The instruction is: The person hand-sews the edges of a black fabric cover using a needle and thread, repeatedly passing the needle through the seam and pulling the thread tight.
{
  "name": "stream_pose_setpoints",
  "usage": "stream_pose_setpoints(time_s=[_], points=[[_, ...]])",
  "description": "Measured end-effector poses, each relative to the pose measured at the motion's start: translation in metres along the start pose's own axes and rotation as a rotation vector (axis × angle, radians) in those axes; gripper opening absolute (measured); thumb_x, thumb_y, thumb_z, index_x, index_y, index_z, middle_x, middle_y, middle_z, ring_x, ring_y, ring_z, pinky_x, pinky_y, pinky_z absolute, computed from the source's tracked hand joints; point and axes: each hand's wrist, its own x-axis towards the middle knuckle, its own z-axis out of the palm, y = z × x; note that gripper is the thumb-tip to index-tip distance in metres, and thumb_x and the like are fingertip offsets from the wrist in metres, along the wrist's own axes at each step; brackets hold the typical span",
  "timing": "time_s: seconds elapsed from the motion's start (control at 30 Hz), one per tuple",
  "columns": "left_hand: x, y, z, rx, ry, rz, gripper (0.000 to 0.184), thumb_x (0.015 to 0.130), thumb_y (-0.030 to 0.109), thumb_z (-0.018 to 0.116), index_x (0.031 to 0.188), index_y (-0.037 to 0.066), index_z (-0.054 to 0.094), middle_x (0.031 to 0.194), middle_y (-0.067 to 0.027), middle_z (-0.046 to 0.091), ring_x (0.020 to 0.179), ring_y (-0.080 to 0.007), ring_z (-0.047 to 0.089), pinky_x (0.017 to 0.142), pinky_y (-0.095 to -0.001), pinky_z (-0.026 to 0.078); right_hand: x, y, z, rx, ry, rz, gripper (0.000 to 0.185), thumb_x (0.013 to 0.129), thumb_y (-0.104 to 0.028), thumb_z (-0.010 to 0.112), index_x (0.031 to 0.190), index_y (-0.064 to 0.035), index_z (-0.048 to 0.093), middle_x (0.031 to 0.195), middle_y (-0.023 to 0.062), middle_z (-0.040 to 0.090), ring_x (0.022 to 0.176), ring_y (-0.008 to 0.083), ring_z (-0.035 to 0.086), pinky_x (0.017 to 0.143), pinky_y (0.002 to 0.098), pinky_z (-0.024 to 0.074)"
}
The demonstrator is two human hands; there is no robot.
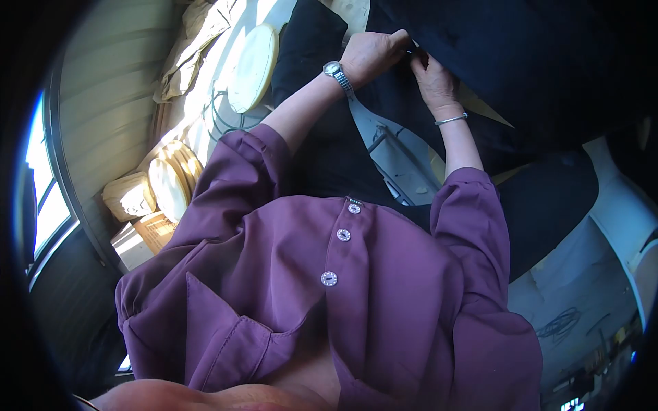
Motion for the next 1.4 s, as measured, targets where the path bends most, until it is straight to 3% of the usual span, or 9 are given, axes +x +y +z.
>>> stream_pose_setpoints(time_s=[0.23, 0.33, 0.43, 0.53, 0.7, 0.93, 1.1, 1.2, 1.4], points=[[0.020, -0.006, 0.016, 0.181, -0.099, 0.095, 0.014, 0.094, 0.022, 0.060, 0.104, 0.015, 0.067, 0.078, -0.0107, 0.072, 0.074, -0.0322, 0.073, 0.061, -0.0434, 0.057, -0.004, -0.001, -0.004, 0.029, -0.123, 0.131, 0.024, 0.089, -0.018, 0.073, 0.107, -0.0023, 0.069, 0.086, 0.0116, 0.070, 0.079, 0.0308, 0.068, 0.076, 0.0410, 0.0548], [0.018, -0.004, 0.025, 0.192, -0.006, 0.159, 0.016, 0.092, 0.021, 0.060, 0.105, 0.016, 0.068, 0.082, -0.0098, 0.073, 0.078, -0.0307, 0.074, 0.063, -0.0428, 0.058, -0.003, 0.001, 0.000, -0.060, 0.019, -0.052, 0.017, 0.090, -0.016, 0.075, 0.098, -0.0022, 0.067, 0.079, 0.0068, 0.067, 0.069, 0.0200, 0.065, 0.069, 0.0343, 0.0530], [0.010, -0.008, 0.031, 0.115, 0.052, 0.175, 0.018, 0.091, 0.020, 0.063, 0.107, 0.018, 0.070, 0.086, -0.0080, 0.073, 0.080, -0.0295, 0.074, 0.066, -0.0417, 0.059, -0.007, 0.000, -0.002, -0.013, -0.085, 0.049, 0.018, 0.088, -0.015, 0.076, 0.098, -0.0029, 0.068, 0.079, 0.0056, 0.067, 0.068, 0.0194, 0.065, 0.068, 0.0341, 0.0528], [0.009, -0.011, 0.029, 0.028, 0.066, 0.160, 0.018, 0.089, 0.019, 0.066, 0.107, 0.019, 0.069, 0.086, -0.0075, 0.073, 0.078, -0.0292, 0.073, 0.064, -0.0412, 0.058, -0.007, 0.000, -0.004, -0.034, -0.198, 0.148, 0.026, 0.084, -0.016, 0.076, 0.105, -0.0034, 0.070, 0.085, 0.0114, 0.070, 0.080, 0.0314, 0.069, 0.078, 0.0422, 0.0557], [0.000, -0.012, 0.019, -0.024, 0.149, 0.289, 0.015, 0.088, 0.017, 0.069, 0.103, 0.016, 0.068, 0.087, -0.0063, 0.072, 0.074, -0.0298, 0.071, 0.062, -0.0416, 0.057, -0.007, 0.000, -0.001, -0.089, -0.061, -0.005, 0.021, 0.083, -0.015, 0.075, 0.100, -0.0051, 0.070, 0.080, 0.0090, 0.069, 0.077, 0.0313, 0.068, 0.077, 0.0421, 0.0555], [-0.004, -0.003, 0.023, -0.090, 0.117, 0.049, 0.011, 0.089, 0.020, 0.066, 0.099, 0.017, 0.071, 0.083, -0.0085, 0.073, 0.075, -0.0302, 0.072, 0.063, -0.0427, 0.057, -0.011, -0.005, -0.001, 0.083, -0.111, 0.207, 0.012, 0.086, -0.015, 0.075, 0.093, -0.0073, 0.069, 0.073, 0.0041, 0.066, 0.066, 0.0217, 0.066, 0.067, 0.0369, 0.0532], [-0.014, 0.006, 0.018, -0.017, 0.065, -0.019, 0.015, 0.092, 0.023, 0.061, 0.101, 0.018, 0.072, 0.075, -0.0099, 0.072, 0.070, -0.0295, 0.072, 0.059, -0.0425, 0.056, -0.013, -0.002, -0.001, 0.100, -0.172, 0.201, 0.010, 0.088, -0.014, 0.074, 0.094, -0.0079, 0.069, 0.068, 0.0004, 0.060, 0.059, 0.0159, 0.058, 0.062, 0.0327, 0.0500], [-0.026, 0.011, 0.013, -0.008, 0.054, -0.037, 0.018, 0.093, 0.020, 0.060, 0.106, 0.020, 0.073, 0.071, -0.0101, 0.071, 0.067, -0.0299, 0.072, 0.056, -0.0427, 0.054, -0.012, -0.001, -0.004, 0.132, -0.182, 0.191, 0.009, 0.089, -0.013, 0.074, 0.095, -0.0078, 0.069, 0.068, -0.0002, 0.058, 0.058, 0.0150, 0.055, 0.061, 0.0318, 0.0489], [-0.052, 0.012, 0.008, 0.122, -0.046, -0.037, 0.043, 0.095, 0.015, 0.060, 0.136, 0.029, 0.063, 0.073, -0.0054, 0.071, 0.061, -0.0248, 0.069, 0.051, -0.0382, 0.052, -0.011, -0.001, -0.003, 0.116, -0.199, 0.181, 0.009, 0.089, -0.013, 0.074, 0.092, -0.0067, 0.068, 0.068, 0.0016, 0.059, 0.058, 0.0171, 0.058, 0.060, 0.0339, 0.0497]])
